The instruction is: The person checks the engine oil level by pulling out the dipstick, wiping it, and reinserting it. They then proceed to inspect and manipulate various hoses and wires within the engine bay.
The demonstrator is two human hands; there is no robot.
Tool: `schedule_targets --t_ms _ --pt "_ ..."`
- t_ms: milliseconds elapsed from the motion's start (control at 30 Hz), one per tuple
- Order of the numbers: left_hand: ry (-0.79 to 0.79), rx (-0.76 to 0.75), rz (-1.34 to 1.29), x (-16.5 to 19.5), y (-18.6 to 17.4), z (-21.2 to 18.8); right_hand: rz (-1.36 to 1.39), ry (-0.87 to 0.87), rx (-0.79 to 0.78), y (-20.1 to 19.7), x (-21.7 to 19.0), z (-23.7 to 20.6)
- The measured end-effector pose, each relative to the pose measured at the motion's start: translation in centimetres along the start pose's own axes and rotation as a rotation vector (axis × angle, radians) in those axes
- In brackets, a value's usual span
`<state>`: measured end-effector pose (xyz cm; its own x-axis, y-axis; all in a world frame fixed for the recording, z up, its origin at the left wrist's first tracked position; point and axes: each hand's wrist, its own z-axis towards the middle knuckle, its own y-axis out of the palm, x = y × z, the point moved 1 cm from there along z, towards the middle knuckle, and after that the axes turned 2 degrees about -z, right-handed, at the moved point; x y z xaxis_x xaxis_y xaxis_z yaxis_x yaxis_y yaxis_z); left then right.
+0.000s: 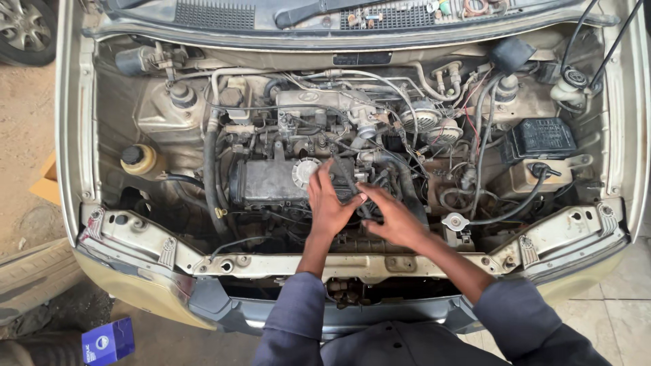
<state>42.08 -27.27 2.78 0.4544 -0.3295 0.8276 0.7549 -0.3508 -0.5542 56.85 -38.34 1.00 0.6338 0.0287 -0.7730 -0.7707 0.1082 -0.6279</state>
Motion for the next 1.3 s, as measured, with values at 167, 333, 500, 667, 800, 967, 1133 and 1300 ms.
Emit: schedule_targets --t_ms 167,333,500,667,800,967,1133,1300 --pt "0.352 0.027 0.434 1.7 -1.8 0.9 -0.086 -0.068 -0.165 -3.2 -0.7 1.2" --pt "0.268 -0.221 0.625 1.8 -1.5 1.3 -0.346 0.183 -0.243 -5.7 -0.9 2.5" --pt "0.046 -0.267 0.601 2.3 -0.5 0.8 -0.613 0.188 0.332 -6.2 -0.7 1.9" --pt "-0.179 -0.323 0.195 1.8 1.4 0.0 -0.069 0.443 0.029 -2.0 -1.0 1.9" --pt "-0.31 -0.403 -0.58 -0.3 2.4 -0.3 0.161 0.404 0.021 -0.4 -1.7 2.5" --pt "-0.297 -0.505 -0.732 -1.9 0.3 0.4 -0.009 0.229 -0.053 -1.0 -1.5 3.5" --pt "-0.033 -0.098 0.044 -0.9 -3.1 0.8 -0.245 0.394 -0.265 -2.4 -0.9 3.8" --pt "0.527 0.166 0.559 0.7 -3.1 0.6 -0.539 -0.077 -0.098 -3.8 -1.1 4.6"
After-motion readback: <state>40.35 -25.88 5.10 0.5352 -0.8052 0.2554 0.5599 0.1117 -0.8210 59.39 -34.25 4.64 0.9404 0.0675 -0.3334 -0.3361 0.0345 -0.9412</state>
